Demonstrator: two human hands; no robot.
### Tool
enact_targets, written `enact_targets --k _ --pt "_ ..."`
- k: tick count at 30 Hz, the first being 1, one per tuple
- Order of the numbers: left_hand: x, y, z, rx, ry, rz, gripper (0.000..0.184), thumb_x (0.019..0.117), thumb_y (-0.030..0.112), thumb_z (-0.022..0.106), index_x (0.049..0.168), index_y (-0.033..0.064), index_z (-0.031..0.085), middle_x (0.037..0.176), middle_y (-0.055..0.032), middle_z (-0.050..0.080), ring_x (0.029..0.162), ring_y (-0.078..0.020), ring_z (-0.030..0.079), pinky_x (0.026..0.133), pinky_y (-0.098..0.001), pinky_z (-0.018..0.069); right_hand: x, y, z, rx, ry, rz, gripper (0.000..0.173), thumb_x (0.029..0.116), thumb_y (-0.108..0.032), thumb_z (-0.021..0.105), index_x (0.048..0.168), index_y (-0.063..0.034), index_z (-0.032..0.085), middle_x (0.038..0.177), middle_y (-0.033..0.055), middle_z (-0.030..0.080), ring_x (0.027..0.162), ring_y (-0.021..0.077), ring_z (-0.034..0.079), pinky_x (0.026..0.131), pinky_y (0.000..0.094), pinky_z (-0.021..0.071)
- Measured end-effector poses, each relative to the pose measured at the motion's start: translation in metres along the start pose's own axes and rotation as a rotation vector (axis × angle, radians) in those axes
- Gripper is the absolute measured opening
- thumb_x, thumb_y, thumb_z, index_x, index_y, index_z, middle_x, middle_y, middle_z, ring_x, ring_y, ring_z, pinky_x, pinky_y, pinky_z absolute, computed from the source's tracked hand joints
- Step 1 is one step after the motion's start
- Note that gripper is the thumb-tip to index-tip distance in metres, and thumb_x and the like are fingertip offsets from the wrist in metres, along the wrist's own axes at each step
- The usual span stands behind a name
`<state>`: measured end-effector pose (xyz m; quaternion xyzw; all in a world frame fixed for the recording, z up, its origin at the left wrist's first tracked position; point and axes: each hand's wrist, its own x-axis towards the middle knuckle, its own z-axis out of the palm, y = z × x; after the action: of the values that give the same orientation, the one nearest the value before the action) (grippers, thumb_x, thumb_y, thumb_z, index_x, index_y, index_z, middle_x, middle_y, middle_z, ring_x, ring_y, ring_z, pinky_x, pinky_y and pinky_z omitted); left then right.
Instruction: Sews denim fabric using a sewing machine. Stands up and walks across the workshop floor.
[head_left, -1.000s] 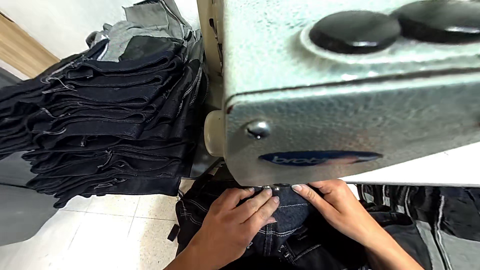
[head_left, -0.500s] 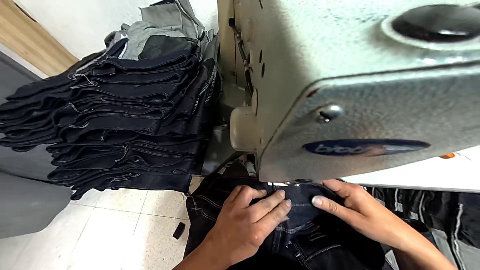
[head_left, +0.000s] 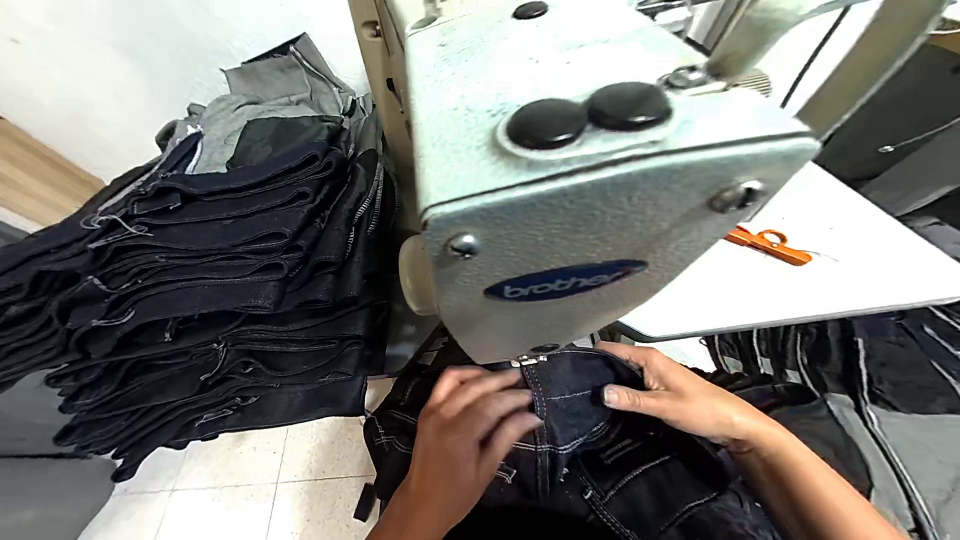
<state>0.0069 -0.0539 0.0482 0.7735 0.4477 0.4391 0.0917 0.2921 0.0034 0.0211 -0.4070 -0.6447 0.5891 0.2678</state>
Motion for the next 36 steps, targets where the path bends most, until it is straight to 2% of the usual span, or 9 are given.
enact_targets --k 2,5,7,10,14,20,27,30,36 --pt "0.007 -0.001 -0.006 0.032 0.031 -0.229 0.03 0.1 0.033 0.06 0.099 0.0088 0.077 0.103 -0.0038 0.076 0.107 -0.0165 0.069 0.096 -0.0354 0.054 0.0 -0.001 0.002 -0.012 0.031 0.026 0.038 0.0843 -0.052 0.074 0.105 -0.0207 0.07 0.09 -0.011 0.073 0.086 -0.0005 0.069 0.079 0.0214 0.0581" --pt "0.022 0.002 -0.013 0.019 -0.267 -0.596 0.049 0.1028 0.041 0.054 0.128 -0.0001 0.065 0.119 -0.0149 0.071 0.118 -0.0249 0.066 0.105 -0.048 0.0506 0.001 0.0 0.009 0.027 0.051 0.038 0.031 0.0876 -0.047 0.072 0.102 -0.0206 0.072 0.087 -0.0108 0.073 0.083 -0.0004 0.069 0.077 0.0219 0.0583" --pt "0.031 0.004 -0.011 0.001 -0.366 -0.639 0.049 0.1047 0.04 0.05 0.129 -0.0014 0.062 0.115 -0.0153 0.072 0.116 -0.0248 0.067 0.103 -0.0479 0.0502 0.003 -0.002 0.014 0.102 0.094 0.067 0.022 0.09 -0.039 0.07 0.1 -0.0196 0.073 0.085 -0.0092 0.073 0.079 0.0008 0.069 0.074 0.0221 0.0587" --pt "0.034 -0.007 0.006 0.025 -0.146 -0.493 0.03 0.0973 0.016 0.057 0.106 -0.0076 0.072 0.102 -0.0216 0.073 0.107 -0.0318 0.069 0.098 -0.0501 0.0518 0.017 -0.016 0.017 0.174 0.237 0.133 0.013 0.0975 -0.021 0.06 0.093 -0.0172 0.073 0.077 -0.0067 0.072 0.068 0.0016 0.067 0.064 0.0218 0.057" --pt "0.06 -0.018 -0.002 -0.074 -0.309 -0.755 0.03 0.0916 0.002 0.067 0.117 -0.0139 0.065 0.116 -0.026 0.068 0.115 -0.0265 0.063 0.104 -0.0375 0.0465 0.04 -0.029 0.01 0.128 0.35 0.131 0.017 0.103 -0.018 0.058 0.097 -0.0155 0.074 0.074 -0.0059 0.071 0.061 0.0 0.064 0.055 0.0178 0.0522" --pt "0.035 -0.04 0.004 0.058 -0.169 -0.33 0.022 0.0892 0.007 0.062 0.097 -0.0091 0.074 0.095 -0.0213 0.074 0.097 -0.0278 0.072 0.092 -0.0414 0.054 0.035 -0.039 0.013 0.172 0.285 0.176 0.017 0.0972 -0.012 0.06 0.088 -0.0176 0.072 0.072 -0.0079 0.069 0.065 -0.0017 0.063 0.061 0.0171 0.0524" --pt "0.041 -0.024 0.003 0.154 -0.192 -0.387 0.022 0.089 0.007 0.064 0.095 -0.0115 0.074 0.092 -0.0248 0.074 0.091 -0.0352 0.073 0.087 -0.0445 0.0553 0.031 -0.034 0.009 0.159 0.288 0.098 0.024 0.0935 -0.006 0.058 0.075 -0.0205 0.065 0.062 -0.012 0.062 0.054 -0.0069 0.054 0.052 0.0114 0.0439" --pt "0.049 -0.013 -0.002 0.177 -0.291 -0.489 0.023 0.0927 0.005 0.061 0.101 -0.0127 0.073 0.099 -0.0277 0.073 0.099 -0.0386 0.071 0.094 -0.0464 0.0521 0.03 -0.034 0.008 0.131 0.306 0.1 0.027 0.0952 -0.003 0.059 0.074 -0.019 0.064 0.059 -0.0112 0.059 0.051 -0.0066 0.051 0.05 0.0113 0.0412" --pt "0.039 -0.033 0.0 0.126 -0.202 -0.32 0.021 0.0898 0.007 0.063 0.095 -0.0107 0.074 0.092 -0.023 0.074 0.092 -0.0304 0.073 0.087 -0.041 0.0556 0.029 -0.037 0.01 0.105 0.286 0.049 0.025 0.093 -0.006 0.059 0.074 -0.0204 0.062 0.062 -0.0128 0.059 0.056 -0.0081 0.053 0.054 0.0109 0.043"
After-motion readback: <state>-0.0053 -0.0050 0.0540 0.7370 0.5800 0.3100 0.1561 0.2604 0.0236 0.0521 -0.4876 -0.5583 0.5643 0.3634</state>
